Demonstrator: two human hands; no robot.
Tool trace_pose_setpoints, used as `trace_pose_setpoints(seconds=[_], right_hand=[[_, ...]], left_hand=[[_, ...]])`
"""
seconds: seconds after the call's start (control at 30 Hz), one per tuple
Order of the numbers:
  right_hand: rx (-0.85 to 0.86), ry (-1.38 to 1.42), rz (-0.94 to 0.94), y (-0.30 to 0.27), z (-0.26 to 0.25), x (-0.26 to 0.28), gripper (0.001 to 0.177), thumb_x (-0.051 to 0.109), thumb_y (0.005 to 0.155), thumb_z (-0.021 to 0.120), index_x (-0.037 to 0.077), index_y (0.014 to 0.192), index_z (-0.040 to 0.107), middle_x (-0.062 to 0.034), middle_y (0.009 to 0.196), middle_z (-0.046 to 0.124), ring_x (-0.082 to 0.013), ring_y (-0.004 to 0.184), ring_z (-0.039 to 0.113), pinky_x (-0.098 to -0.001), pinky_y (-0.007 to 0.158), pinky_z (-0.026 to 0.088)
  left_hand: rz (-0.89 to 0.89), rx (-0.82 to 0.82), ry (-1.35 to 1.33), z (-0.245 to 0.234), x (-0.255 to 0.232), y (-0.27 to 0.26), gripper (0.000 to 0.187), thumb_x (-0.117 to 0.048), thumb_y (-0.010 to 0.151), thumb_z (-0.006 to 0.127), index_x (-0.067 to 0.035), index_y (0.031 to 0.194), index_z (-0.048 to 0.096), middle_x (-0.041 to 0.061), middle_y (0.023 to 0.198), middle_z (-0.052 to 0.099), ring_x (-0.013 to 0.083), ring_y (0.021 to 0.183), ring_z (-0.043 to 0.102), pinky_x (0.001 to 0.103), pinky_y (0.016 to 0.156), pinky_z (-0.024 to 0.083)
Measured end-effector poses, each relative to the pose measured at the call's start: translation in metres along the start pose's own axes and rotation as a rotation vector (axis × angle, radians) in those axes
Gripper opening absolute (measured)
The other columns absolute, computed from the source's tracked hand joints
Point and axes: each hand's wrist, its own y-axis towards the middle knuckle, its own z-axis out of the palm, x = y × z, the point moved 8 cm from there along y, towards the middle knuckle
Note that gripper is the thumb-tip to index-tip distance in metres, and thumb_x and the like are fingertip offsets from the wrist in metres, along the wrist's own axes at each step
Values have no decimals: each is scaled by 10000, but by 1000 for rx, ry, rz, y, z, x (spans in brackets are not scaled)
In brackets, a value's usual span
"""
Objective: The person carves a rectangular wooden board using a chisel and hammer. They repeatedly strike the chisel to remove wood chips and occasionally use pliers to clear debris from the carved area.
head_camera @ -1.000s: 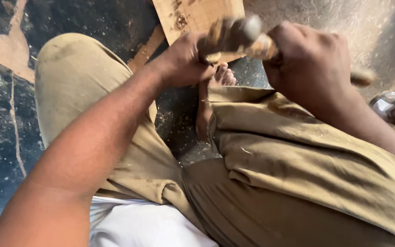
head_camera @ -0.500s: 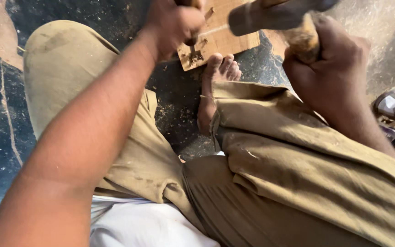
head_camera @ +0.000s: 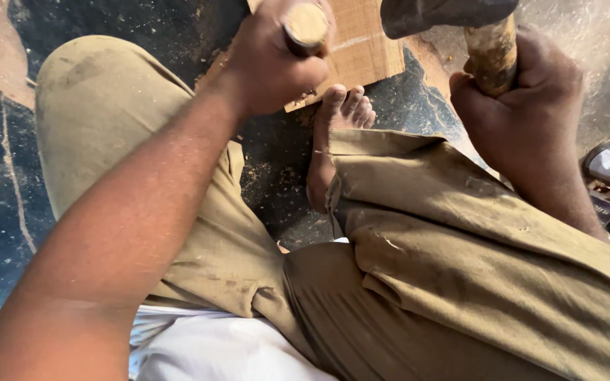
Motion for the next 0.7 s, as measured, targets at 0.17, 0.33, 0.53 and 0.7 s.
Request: trace_pose_setpoints(seconds=[0.17,0.33,0.53,0.7], right_hand=[[-12,-8,-51,-3,-5,7,113,2,975,738,-6,1029,638,-103,913,653,-154,844,649,-326,783,541],[-52,-1,-219,-2,-21,32,112,-5,995,731,-11,1083,662,-113,950,672,-173,847,666,-331,762,539],[-70,-266,-496,1,-18,69,127,-46,950,751,28,1020,675,-123,898,678,-248,766,668,-356,667,525],[-43,-279,-499,1,-15,62,96,43,946,705,41,960,610,-67,874,648,-159,750,659,-308,657,522]], left_hand=[[108,81,197,11,5,-2,216,16,817,716,-88,962,594,30,928,660,160,878,693,311,811,592],[161,178,243,26,-8,-10,239,24,820,737,-48,980,574,78,939,609,224,907,669,348,831,550],[273,237,249,40,-20,-8,268,39,854,753,-38,1045,581,95,1004,637,239,957,683,353,851,568],[132,274,128,44,-15,-12,330,6,843,704,-28,1153,593,70,1034,672,191,980,692,318,890,594]])
